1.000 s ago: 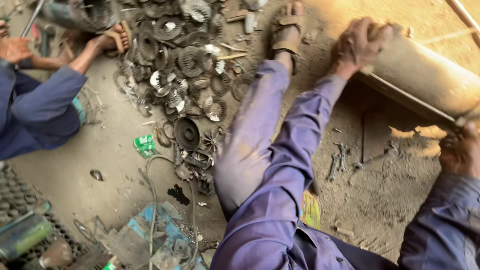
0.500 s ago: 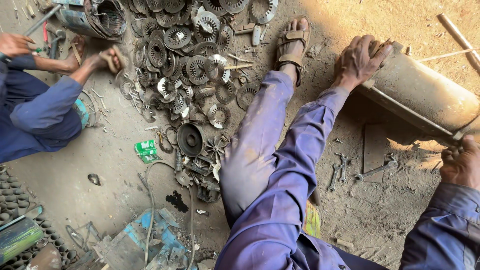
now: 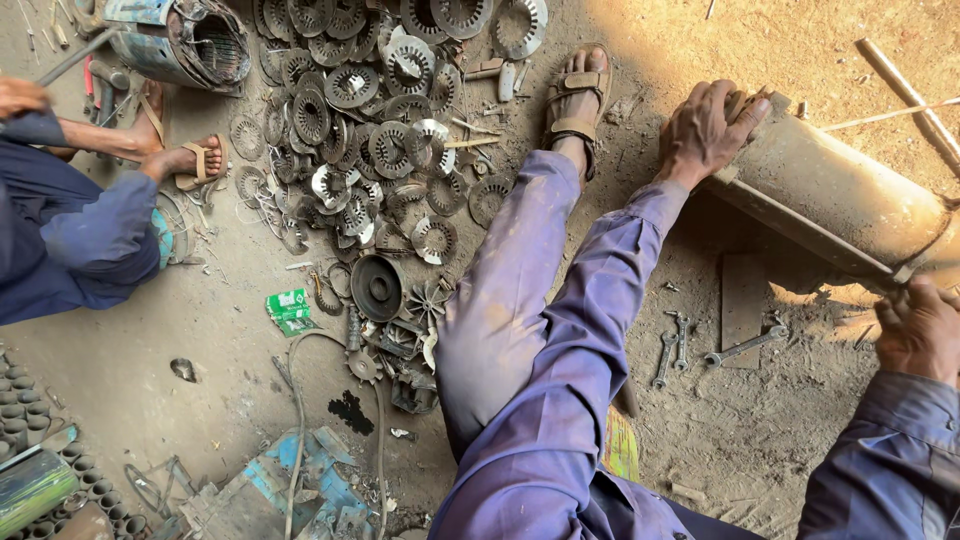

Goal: The person sits on the ground and uses a wrench to tighten a metal band around a cylindrical metal object. They repeatedly adjust the object's position and apply force to the wrench to secure the band.

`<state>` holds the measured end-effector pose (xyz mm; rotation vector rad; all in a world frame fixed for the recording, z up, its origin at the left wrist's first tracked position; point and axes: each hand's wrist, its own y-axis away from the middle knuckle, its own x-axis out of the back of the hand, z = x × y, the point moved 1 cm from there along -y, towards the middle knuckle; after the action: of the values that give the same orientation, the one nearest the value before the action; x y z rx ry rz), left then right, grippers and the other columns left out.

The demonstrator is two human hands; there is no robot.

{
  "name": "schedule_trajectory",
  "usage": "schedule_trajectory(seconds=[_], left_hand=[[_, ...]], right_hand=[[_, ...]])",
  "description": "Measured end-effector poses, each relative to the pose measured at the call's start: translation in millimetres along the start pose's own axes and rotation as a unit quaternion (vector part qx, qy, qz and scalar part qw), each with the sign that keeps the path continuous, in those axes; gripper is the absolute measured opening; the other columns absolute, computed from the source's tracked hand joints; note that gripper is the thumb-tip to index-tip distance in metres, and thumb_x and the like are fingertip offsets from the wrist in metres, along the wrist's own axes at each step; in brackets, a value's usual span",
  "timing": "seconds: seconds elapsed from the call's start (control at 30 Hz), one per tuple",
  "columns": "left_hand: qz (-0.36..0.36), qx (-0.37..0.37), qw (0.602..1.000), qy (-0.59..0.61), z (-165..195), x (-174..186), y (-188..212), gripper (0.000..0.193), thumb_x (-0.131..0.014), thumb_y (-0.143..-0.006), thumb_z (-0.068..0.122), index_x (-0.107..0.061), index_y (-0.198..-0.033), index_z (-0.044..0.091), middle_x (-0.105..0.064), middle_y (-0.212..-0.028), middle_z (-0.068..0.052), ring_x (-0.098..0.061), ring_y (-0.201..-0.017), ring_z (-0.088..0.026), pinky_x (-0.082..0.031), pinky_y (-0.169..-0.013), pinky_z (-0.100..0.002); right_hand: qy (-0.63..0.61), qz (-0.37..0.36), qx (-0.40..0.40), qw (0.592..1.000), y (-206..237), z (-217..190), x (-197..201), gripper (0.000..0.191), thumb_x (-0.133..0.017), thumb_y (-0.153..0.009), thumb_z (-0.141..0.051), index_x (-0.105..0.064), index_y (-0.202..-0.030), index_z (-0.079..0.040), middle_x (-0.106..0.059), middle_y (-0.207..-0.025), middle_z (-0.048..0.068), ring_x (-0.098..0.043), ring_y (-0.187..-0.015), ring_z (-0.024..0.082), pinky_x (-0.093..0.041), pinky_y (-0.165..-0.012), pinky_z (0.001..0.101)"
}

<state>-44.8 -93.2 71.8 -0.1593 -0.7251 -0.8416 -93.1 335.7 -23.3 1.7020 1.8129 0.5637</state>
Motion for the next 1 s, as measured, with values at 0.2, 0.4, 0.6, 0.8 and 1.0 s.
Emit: schedule_trajectory(seconds=[0.2, 0.4, 0.6, 0.8, 1.0], left_hand=[[0.041, -0.031, 0.999, 0.013, -16, -27, -7, 0.075, -0.041, -0.087, 0.085, -0.064, -0.107, 0.016, -0.065, -0.100, -0.009, -0.067, -0.085, -0.020, -0.060, -0.070, -0.038], [0.014, 0.004, 0.999, 0.044, -55, -72, -15, 0.062, -0.050, -0.093, 0.065, -0.063, -0.119, 0.010, -0.074, -0.111, -0.010, -0.072, -0.096, -0.027, -0.060, -0.081, -0.043], [0.017, -0.075, 0.997, 0.020, -73, -70, -15, 0.064, -0.051, -0.097, 0.072, -0.062, -0.113, 0.011, -0.064, -0.103, -0.008, -0.067, -0.085, -0.023, -0.056, -0.069, -0.041], [-0.002, -0.046, 0.999, 0.010, -82, -72, -14, 0.069, -0.048, -0.095, 0.078, -0.060, -0.114, 0.013, -0.063, -0.105, -0.008, -0.069, -0.083, -0.021, -0.059, -0.062, -0.039], [0.015, -0.051, 0.999, 0.003, -76, -72, -14, 0.062, -0.052, -0.097, 0.073, -0.062, -0.112, 0.015, -0.065, -0.105, -0.007, -0.071, -0.083, -0.021, -0.059, -0.064, -0.038]], right_hand=[[0.279, 0.044, 0.141, 0.949, 22, -14, -18, 0.028, -0.081, -0.104, -0.005, -0.068, -0.128, 0.000, -0.073, -0.115, 0.005, -0.074, -0.098, 0.018, -0.064, -0.077, 0.0296], [0.522, 0.072, 0.419, 0.739, 25, -17, -14, 0.011, -0.067, -0.093, -0.014, -0.073, -0.097, -0.006, -0.068, -0.093, 0.014, -0.062, -0.085, 0.031, -0.044, -0.072, 0.0418], [0.649, 0.155, 0.365, 0.649, 26, -23, -7, 0.017, -0.082, -0.091, -0.006, -0.065, -0.094, -0.009, -0.061, -0.100, 0.007, -0.059, -0.092, 0.021, -0.050, -0.080, 0.0328], [0.634, 0.084, 0.462, 0.614, 41, -36, -26, 0.014, -0.086, -0.098, -0.016, -0.074, -0.102, -0.012, -0.066, -0.105, 0.004, -0.058, -0.093, 0.022, -0.049, -0.076, 0.0331], [0.771, 0.169, 0.364, 0.494, 33, -57, 29, 0.011, -0.072, -0.102, -0.009, -0.070, -0.091, -0.011, -0.064, -0.103, 0.003, -0.059, -0.095, 0.019, -0.050, -0.074, 0.0296]])
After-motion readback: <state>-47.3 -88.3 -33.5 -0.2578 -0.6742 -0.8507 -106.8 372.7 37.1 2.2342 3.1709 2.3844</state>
